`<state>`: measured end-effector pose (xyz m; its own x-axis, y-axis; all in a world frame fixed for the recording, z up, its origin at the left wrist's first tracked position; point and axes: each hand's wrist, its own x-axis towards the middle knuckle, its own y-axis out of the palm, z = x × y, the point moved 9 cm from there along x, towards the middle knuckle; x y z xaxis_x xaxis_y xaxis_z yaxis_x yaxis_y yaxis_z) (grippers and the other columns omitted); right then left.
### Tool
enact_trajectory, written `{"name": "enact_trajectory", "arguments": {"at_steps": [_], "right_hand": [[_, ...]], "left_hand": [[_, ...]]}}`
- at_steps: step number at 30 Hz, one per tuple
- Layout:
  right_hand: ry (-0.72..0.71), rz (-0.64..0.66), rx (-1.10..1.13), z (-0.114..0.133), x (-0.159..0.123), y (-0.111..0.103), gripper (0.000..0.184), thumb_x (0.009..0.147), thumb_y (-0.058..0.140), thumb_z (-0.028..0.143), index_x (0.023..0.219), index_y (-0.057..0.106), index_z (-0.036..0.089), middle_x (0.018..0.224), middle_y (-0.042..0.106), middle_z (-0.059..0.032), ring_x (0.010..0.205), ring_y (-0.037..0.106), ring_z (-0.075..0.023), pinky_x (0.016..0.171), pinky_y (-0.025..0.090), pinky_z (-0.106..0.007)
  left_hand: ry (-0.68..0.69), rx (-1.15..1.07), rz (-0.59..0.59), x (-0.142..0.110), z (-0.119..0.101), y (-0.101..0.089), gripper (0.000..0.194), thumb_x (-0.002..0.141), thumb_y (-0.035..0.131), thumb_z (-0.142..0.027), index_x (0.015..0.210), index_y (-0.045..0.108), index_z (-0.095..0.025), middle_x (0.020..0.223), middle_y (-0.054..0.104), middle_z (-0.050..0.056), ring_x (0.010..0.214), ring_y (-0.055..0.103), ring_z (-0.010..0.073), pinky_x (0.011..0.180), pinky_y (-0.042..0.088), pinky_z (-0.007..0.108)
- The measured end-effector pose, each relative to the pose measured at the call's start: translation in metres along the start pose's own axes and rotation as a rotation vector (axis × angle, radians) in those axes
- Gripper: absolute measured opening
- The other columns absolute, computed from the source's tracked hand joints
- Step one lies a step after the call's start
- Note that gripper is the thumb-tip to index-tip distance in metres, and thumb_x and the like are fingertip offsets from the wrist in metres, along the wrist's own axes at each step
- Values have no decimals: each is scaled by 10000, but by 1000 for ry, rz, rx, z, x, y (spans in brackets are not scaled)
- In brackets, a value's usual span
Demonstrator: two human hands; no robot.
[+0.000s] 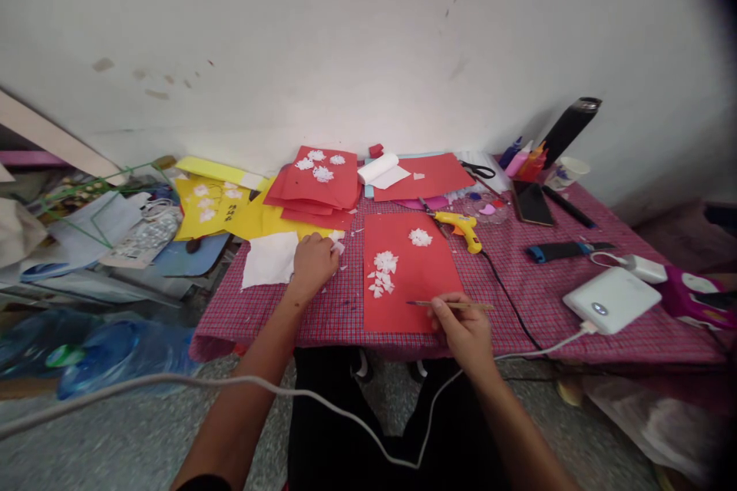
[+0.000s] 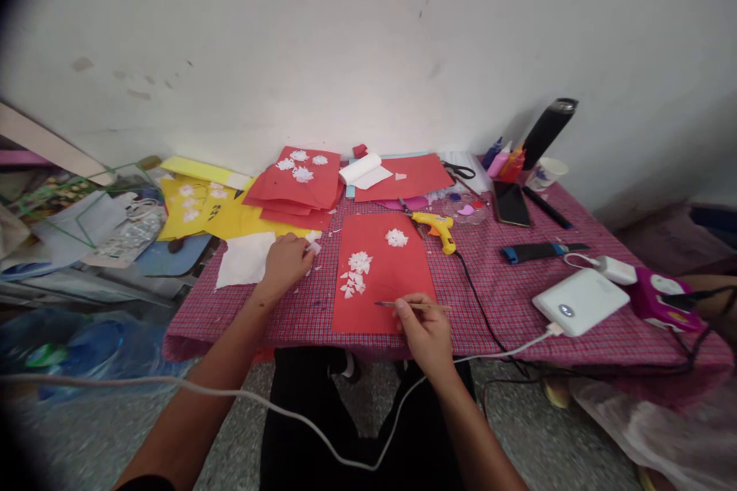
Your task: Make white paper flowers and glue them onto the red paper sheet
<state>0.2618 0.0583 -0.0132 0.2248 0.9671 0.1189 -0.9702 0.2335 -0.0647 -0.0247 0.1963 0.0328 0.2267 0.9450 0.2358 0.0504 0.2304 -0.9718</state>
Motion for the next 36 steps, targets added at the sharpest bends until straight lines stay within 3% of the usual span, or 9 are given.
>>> {"name": "enact_trajectory", "arguments": {"at_steps": [9,14,17,22,25,28,36], "right_hand": [[-9,-3,-3,2,0,0,262,891,662,410,764,678,181,707,631,-19,522,570,-131,484,463,-249],[12,-58,65,2,-1,-3,239,876,680,400,775,659,185,683,637,-13,508,570,-135,468,459,-248],[-26,-111,69,9,-5,-8,176,891,661,375,915,663,201,727,684,-17,535,589,-146,504,481,-262],[-151,-115,-117,38,-20,-8,197,919,618,295,1096,683,239,954,735,-54,683,659,-175,676,535,-319],[-208,52,-120,56,-32,13,190,922,594,238,1076,702,266,908,737,-37,671,662,-177,642,534,-305],[-236,203,-83,67,-42,35,203,906,597,211,1062,712,272,893,741,-40,694,682,-199,637,543,-314],[-214,220,-75,52,-42,48,200,922,590,232,1082,706,265,918,749,-52,722,692,-202,649,552,-316]], "left_hand": [[-19,-290,-50,-1,1,-7,207,883,540,-325,760,639,-191,818,661,80,857,597,237,810,428,363],[-238,-934,-3,-19,4,-1,158,802,639,-334,754,599,-188,687,625,-6,657,565,149,649,429,271],[-342,-1410,52,-43,-14,5,184,733,719,-325,815,640,-180,747,662,-13,682,585,124,661,444,244],[-569,-1822,179,-91,-55,18,210,647,813,-282,783,708,-160,723,671,2,602,556,88,588,440,214],[-665,-1910,244,-110,-74,29,242,633,840,-271,813,734,-150,769,703,34,625,593,98,601,469,220],[-668,-1921,274,-117,-86,33,247,649,836,-273,842,751,-145,773,717,52,648,626,115,617,488,227],[-598,-1905,321,-121,-93,31,191,701,792,-281,840,755,-155,788,730,61,683,646,133,699,521,267]]}}
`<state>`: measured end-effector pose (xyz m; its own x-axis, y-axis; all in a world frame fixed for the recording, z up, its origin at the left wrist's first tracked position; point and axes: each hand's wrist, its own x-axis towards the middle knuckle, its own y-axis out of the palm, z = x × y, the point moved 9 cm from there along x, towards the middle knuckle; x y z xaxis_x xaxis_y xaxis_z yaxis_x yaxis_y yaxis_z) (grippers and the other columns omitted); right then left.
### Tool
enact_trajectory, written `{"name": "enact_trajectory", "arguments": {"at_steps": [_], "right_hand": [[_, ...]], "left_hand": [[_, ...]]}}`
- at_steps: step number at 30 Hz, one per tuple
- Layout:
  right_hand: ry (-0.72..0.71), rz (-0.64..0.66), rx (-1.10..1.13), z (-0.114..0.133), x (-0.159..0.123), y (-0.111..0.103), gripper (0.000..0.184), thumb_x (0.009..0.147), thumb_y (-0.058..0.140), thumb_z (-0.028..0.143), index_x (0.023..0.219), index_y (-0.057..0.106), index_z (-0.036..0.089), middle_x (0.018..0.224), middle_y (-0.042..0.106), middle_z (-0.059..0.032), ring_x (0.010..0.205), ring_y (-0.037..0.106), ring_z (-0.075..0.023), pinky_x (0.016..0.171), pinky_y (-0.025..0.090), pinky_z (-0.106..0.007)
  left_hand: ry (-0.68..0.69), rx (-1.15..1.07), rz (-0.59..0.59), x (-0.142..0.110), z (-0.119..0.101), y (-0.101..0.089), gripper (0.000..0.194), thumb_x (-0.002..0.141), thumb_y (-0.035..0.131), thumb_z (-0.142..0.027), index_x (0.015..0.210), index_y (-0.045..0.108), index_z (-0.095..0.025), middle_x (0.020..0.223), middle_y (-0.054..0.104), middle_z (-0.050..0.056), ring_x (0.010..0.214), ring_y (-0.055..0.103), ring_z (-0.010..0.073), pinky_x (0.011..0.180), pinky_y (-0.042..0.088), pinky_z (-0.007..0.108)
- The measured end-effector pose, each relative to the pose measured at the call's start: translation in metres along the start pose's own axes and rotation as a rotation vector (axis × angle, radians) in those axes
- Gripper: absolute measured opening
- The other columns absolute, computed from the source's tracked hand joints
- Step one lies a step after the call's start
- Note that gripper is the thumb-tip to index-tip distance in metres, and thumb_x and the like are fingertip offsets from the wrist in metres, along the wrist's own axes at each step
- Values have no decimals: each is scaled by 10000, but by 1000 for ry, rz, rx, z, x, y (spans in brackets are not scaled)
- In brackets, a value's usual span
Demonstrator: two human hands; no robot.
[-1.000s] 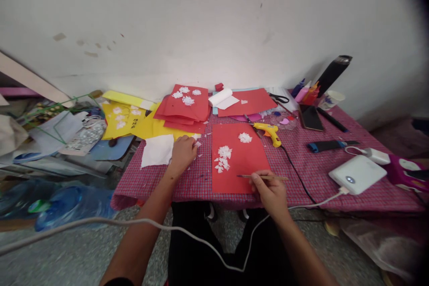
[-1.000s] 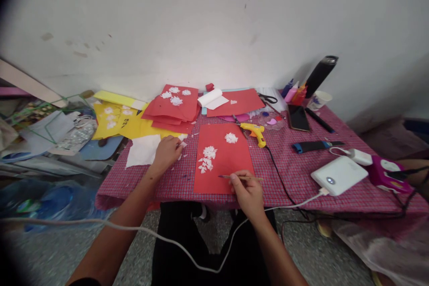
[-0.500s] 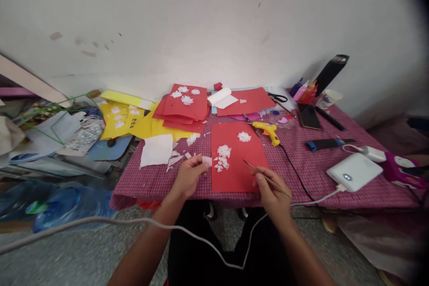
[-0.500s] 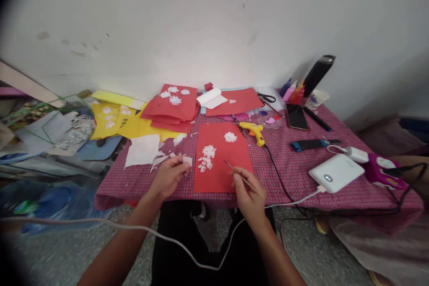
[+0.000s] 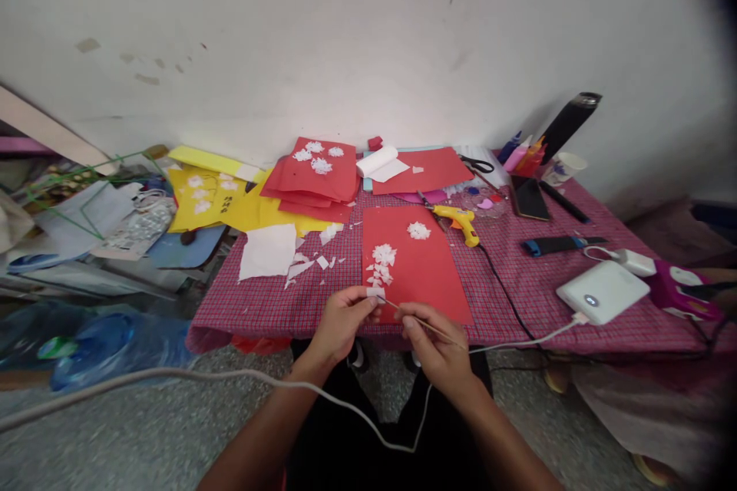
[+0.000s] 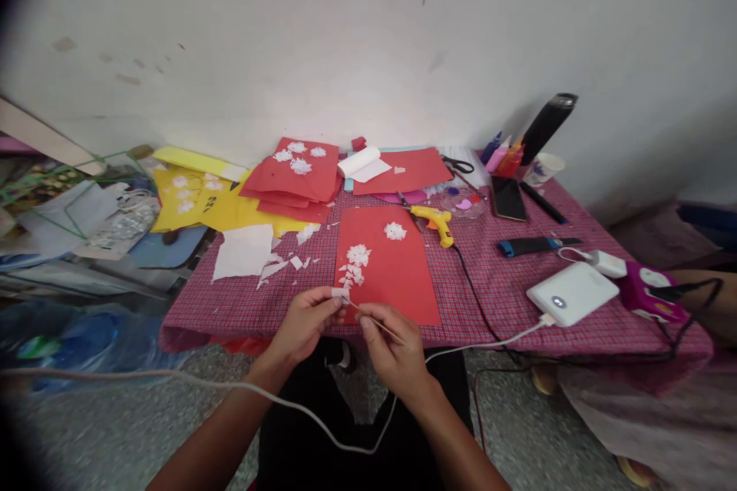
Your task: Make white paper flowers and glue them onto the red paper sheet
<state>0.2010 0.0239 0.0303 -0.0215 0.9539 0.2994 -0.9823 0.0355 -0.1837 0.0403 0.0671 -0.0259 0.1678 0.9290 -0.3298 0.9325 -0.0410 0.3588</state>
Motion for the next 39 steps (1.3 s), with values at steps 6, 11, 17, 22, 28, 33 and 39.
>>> {"name": "enact_trajectory", "arguments": {"at_steps": [6,11,17,22,28,33,39], "right_hand": [[108,-85,115,-16,0,-7,172,935,601,292,1062,691,221,858,747,-50,603,645,-164,583,532,-289],[212,-156,251,-28,4,-17,166,919,639,323,960,703,176,761,723,-44,536,613,-141,531,499,-267],[281,-139,328,-33,4,-15,187,896,666,346,936,701,167,702,700,-34,531,600,-138,510,473,-258],[260,-137,328,-28,4,-13,198,882,678,353,932,697,163,684,700,-37,525,599,-141,495,472,-257],[296,-92,382,-32,2,-8,194,894,673,350,959,690,168,755,722,-47,506,615,-133,507,502,-261],[313,-71,394,-36,-1,-5,190,902,667,358,954,705,179,750,713,-39,503,625,-132,500,513,-255],[270,-119,330,-32,-3,-7,236,918,650,344,764,722,181,715,672,-29,506,604,-115,471,486,-227]], "left_hand": [[-13,61,89,-6,-2,8,229,731,700,-218,936,769,-143,843,744,78,739,660,154,730,522,277],[-47,133,142,-12,-1,12,269,796,703,-303,993,761,-130,846,739,75,742,652,151,712,522,263],[-39,193,135,-9,4,8,276,825,699,-342,997,754,-133,806,723,60,711,640,137,670,524,245],[-41,182,130,-9,5,7,263,828,701,-344,974,739,-129,800,714,57,711,643,132,664,526,240],[-53,149,104,-8,5,6,234,775,759,-322,903,725,-130,759,702,38,676,635,107,632,508,210],[-37,79,99,-9,7,6,214,744,786,-280,864,707,-121,708,686,26,637,619,101,599,501,208],[-5,125,140,-16,8,14,202,750,781,-260,879,719,-117,719,702,35,632,627,111,591,509,221]]}}
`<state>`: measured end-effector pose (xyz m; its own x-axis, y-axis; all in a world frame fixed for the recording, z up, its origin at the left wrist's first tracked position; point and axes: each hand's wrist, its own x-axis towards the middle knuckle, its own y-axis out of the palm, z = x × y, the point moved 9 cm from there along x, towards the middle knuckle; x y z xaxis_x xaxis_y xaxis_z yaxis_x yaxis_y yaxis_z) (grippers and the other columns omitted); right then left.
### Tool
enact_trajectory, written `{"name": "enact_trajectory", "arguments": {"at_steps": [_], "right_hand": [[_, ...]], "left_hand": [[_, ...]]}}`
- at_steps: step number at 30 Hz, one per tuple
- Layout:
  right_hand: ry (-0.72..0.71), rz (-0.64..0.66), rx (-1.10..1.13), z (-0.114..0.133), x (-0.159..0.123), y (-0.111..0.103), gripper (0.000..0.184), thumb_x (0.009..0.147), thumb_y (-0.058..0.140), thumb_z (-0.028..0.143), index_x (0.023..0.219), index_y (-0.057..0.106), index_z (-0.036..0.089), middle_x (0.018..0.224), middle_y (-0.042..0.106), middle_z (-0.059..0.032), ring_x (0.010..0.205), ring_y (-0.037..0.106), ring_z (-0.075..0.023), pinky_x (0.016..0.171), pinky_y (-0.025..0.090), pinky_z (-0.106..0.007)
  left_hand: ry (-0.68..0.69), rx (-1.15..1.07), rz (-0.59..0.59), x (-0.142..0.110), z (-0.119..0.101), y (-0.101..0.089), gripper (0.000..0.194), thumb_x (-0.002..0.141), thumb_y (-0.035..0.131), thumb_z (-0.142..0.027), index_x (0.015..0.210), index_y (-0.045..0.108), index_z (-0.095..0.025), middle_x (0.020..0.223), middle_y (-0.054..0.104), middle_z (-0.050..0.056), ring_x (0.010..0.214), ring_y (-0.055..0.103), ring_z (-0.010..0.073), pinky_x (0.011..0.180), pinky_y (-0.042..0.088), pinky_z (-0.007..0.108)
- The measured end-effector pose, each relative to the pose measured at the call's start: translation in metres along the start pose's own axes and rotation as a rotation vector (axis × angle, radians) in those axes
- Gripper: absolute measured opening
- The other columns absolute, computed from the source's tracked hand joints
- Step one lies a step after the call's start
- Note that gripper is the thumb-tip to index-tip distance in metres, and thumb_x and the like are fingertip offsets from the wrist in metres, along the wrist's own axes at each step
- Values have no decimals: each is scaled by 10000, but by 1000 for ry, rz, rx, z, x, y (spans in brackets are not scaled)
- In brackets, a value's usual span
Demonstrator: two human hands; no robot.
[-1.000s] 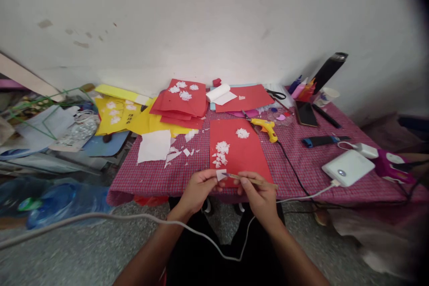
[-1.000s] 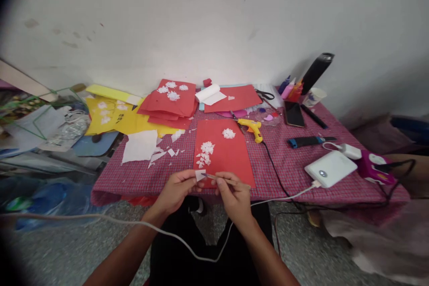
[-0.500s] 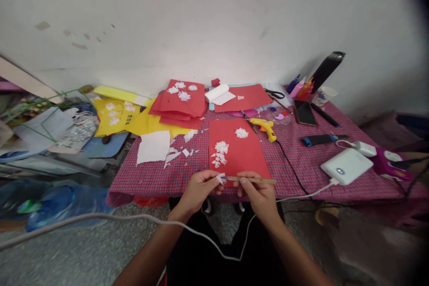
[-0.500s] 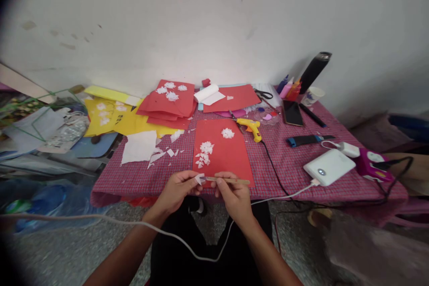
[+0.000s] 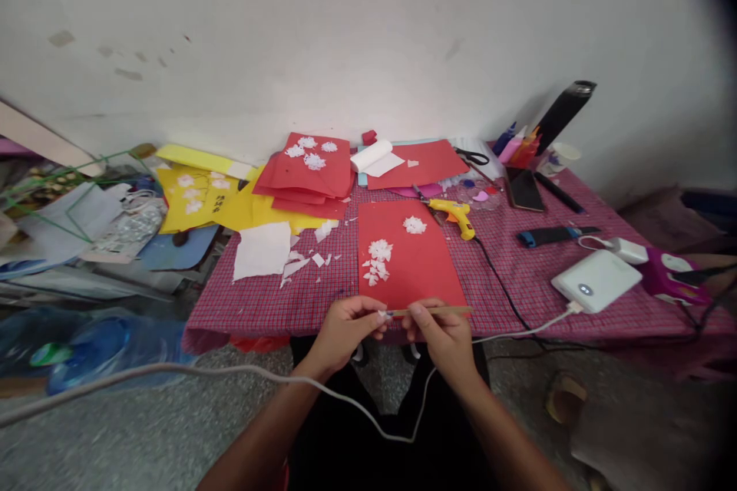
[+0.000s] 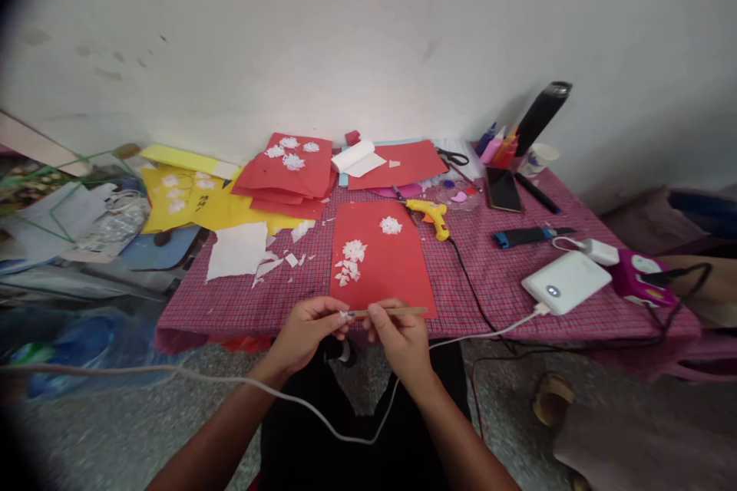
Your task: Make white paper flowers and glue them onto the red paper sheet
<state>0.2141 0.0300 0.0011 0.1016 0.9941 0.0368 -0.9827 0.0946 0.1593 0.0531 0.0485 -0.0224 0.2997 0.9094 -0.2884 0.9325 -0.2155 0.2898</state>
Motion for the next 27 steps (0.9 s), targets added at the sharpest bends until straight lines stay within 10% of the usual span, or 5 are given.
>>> {"name": "enact_trajectory", "arguments": {"at_steps": [4,27], "right_hand": [[0,31,90,-3,-2,-1,140,901,674,324,978,734,224,729,688,-19,524,605,-125,485,500,-240],[23,134,32,4,-4,0,142,882,692,318,834,682,185,664,682,-14,466,604,-120,457,490,-239]], "left_hand": [[-10,19,-14,-3,1,2,213,739,790,-270,862,717,-112,700,698,31,596,612,99,579,501,216],[-36,177,108,-14,-5,12,232,823,705,-324,923,733,-117,830,735,82,607,612,109,605,503,242]]}}
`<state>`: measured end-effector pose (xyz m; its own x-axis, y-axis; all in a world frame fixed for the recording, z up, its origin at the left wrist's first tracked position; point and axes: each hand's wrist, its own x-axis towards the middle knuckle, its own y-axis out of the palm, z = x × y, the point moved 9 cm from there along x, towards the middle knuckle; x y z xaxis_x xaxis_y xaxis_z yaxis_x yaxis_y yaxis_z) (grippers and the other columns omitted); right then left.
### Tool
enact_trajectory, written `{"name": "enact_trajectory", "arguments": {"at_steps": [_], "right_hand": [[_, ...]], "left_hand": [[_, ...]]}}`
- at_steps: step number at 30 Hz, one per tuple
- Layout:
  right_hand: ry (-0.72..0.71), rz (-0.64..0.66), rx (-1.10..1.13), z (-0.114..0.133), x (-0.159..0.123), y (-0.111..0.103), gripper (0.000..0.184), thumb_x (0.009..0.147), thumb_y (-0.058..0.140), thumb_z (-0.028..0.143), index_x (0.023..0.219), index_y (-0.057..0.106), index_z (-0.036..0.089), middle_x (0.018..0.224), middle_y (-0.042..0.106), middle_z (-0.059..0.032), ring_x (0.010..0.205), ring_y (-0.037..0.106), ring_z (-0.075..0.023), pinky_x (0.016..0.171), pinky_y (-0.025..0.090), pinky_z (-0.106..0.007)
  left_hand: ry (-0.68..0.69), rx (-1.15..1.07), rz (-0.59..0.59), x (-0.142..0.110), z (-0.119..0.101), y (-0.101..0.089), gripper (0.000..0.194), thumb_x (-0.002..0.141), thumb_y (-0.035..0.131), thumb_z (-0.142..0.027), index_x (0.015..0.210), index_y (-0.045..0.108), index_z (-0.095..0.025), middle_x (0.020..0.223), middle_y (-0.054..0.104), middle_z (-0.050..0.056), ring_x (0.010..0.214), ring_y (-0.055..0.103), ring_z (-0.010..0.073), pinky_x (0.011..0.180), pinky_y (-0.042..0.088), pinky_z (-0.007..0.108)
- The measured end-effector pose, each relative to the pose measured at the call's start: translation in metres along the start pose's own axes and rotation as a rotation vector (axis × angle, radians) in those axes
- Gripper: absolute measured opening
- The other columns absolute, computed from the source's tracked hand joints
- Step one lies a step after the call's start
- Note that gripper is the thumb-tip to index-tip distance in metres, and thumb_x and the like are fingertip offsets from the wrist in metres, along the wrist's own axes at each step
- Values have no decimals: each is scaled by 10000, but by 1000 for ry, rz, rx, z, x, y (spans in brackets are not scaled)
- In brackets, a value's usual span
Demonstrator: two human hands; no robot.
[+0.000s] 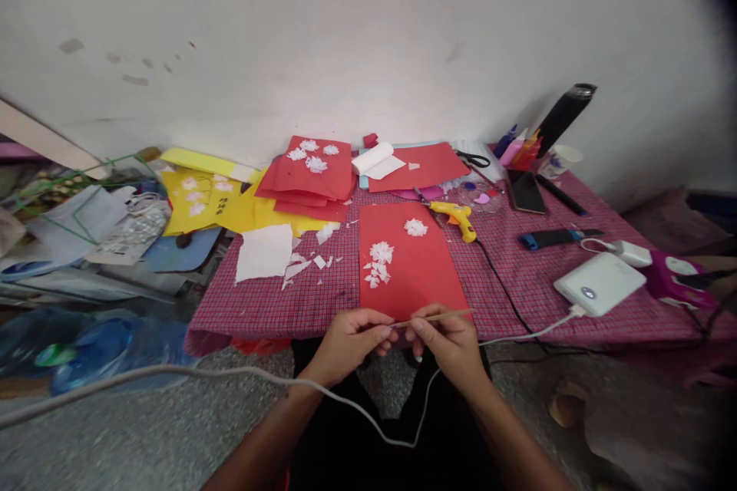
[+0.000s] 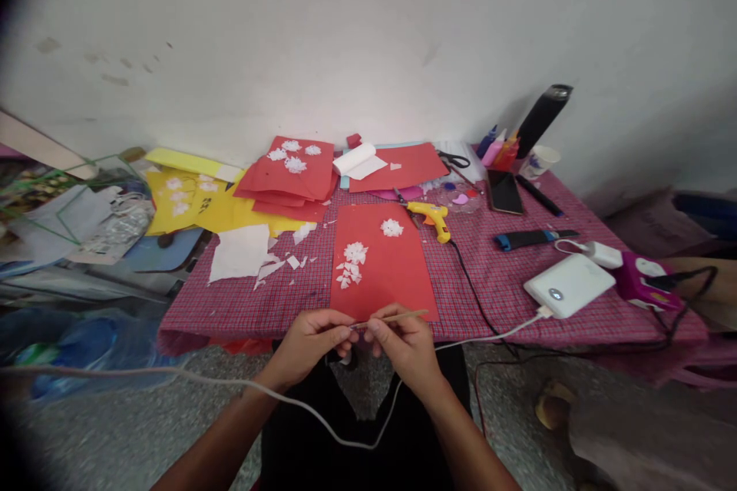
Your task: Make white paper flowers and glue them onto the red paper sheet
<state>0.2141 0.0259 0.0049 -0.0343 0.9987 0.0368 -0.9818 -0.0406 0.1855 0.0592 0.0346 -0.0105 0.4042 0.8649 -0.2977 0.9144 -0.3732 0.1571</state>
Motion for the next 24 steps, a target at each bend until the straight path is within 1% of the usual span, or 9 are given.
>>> {"name": "enact_trajectory", "arguments": {"at_steps": [7,10,12,13,17,21,22,24], "right_hand": [[85,-79,99,-12,0,3,226,874,700,371,796,603,182,638,687,-14,442,579,-117,432,455,-223],[105,-118,109,-17,0,1,217,874,697,385,900,643,176,649,691,-11,439,577,-121,436,460,-230],[106,-119,128,-19,1,1,221,890,680,378,979,662,176,660,691,-9,447,575,-118,446,461,-230],[104,-113,140,-19,1,2,213,898,671,371,989,669,178,668,691,-10,454,576,-116,453,462,-229],[91,-97,159,-16,2,2,177,893,679,360,905,681,183,697,688,-14,486,582,-120,466,462,-234],[64,-127,151,-8,6,-9,170,896,677,356,898,672,186,684,679,-12,497,572,-122,472,452,-234],[41,-142,147,-5,9,-15,162,901,671,350,901,669,188,683,677,-9,497,568,-120,476,450,-233],[-14,-190,124,0,17,-29,149,907,664,337,901,666,188,691,674,-6,503,568,-118,492,454,-237]], "left_hand": [[59,82,-82,-2,-10,-2,183,803,706,-289,882,724,-126,760,716,53,607,598,109,583,478,226],[68,108,-103,-2,-13,-4,171,800,708,-284,881,727,-134,740,710,42,610,596,110,586,472,224],[73,100,-117,-1,-14,-6,166,795,716,-283,881,727,-141,747,713,39,614,597,110,589,472,224],[75,89,-121,0,-13,-7,165,792,722,-285,875,725,-142,750,714,39,613,597,109,588,472,224],[49,29,-127,4,-8,-9,190,777,743,-306,856,719,-136,748,715,45,588,590,103,565,460,222],[33,-48,-151,6,-5,-14,224,743,774,-318,835,700,-128,737,716,52,573,589,106,572,472,235],[36,-49,-164,7,-6,-18,231,744,772,-327,841,700,-130,734,715,51,584,597,112,585,482,242],[70,21,-218,11,-14,-30,233,761,754,-346,866,710,-143,735,714,47,631,622,133,625,498,256]]}}
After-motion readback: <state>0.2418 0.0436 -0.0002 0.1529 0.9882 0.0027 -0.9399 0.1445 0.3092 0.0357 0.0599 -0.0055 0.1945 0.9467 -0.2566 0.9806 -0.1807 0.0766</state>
